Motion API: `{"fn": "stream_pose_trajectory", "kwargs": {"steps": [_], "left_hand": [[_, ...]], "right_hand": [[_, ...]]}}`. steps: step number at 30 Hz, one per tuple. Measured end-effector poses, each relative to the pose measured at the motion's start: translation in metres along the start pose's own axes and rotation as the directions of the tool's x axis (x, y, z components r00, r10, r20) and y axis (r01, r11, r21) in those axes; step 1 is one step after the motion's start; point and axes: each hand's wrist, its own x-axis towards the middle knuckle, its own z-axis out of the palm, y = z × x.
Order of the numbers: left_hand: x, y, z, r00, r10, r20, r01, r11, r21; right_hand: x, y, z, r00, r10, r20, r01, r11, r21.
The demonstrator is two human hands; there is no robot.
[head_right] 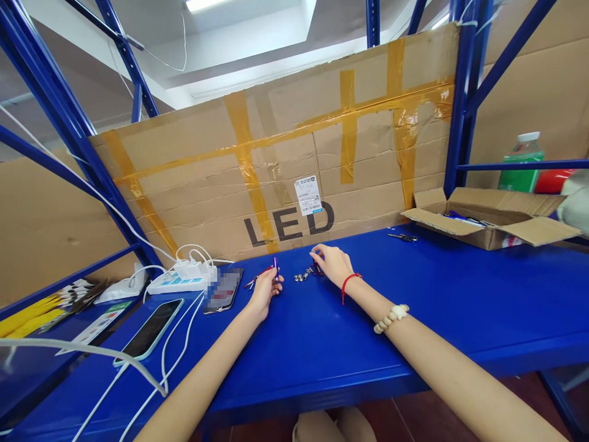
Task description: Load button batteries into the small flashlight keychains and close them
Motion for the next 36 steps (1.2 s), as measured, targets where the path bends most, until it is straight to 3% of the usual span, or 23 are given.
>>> {"fn": "stream_pose_trajectory", "kwargs": {"steps": [3, 10, 16, 20, 28, 33, 36], "left_hand": [[-0.003, 0.001, 0.002, 0.996, -0.063, 0.059, 0.068, 0.995, -0.073], [-0.010, 0.004, 0.006, 0.991, 0.007, 0.131, 0.012, 0.989, -0.145], [-0.015, 0.002, 0.011, 0.974, -0.082, 0.212, 0.129, 0.968, -0.216], [-0.017, 0.003, 0.012, 0.966, -0.138, 0.217, 0.191, 0.949, -0.249], [-0.014, 0.008, 0.009, 0.970, -0.131, 0.203, 0.180, 0.952, -0.248], [-0.010, 0.007, 0.007, 0.987, -0.079, 0.137, 0.104, 0.976, -0.189], [-0.007, 0.005, 0.004, 0.996, 0.081, 0.026, -0.080, 0.996, -0.039]], "right_hand": [[0.001, 0.004, -0.002, 1.000, 0.014, 0.002, -0.014, 0.999, -0.042], [0.001, 0.005, -0.001, 0.998, 0.018, 0.053, -0.014, 0.996, -0.086], [0.000, 0.006, 0.002, 0.986, 0.002, 0.167, 0.016, 0.994, -0.106], [0.001, 0.006, 0.003, 0.989, -0.036, 0.146, 0.048, 0.996, -0.081], [0.002, 0.008, 0.003, 0.993, -0.068, 0.099, 0.078, 0.991, -0.108], [0.000, 0.006, 0.003, 0.998, -0.060, 0.028, 0.063, 0.995, -0.084], [-0.001, 0.002, 0.002, 0.997, -0.057, -0.048, 0.055, 0.998, -0.042]]}}
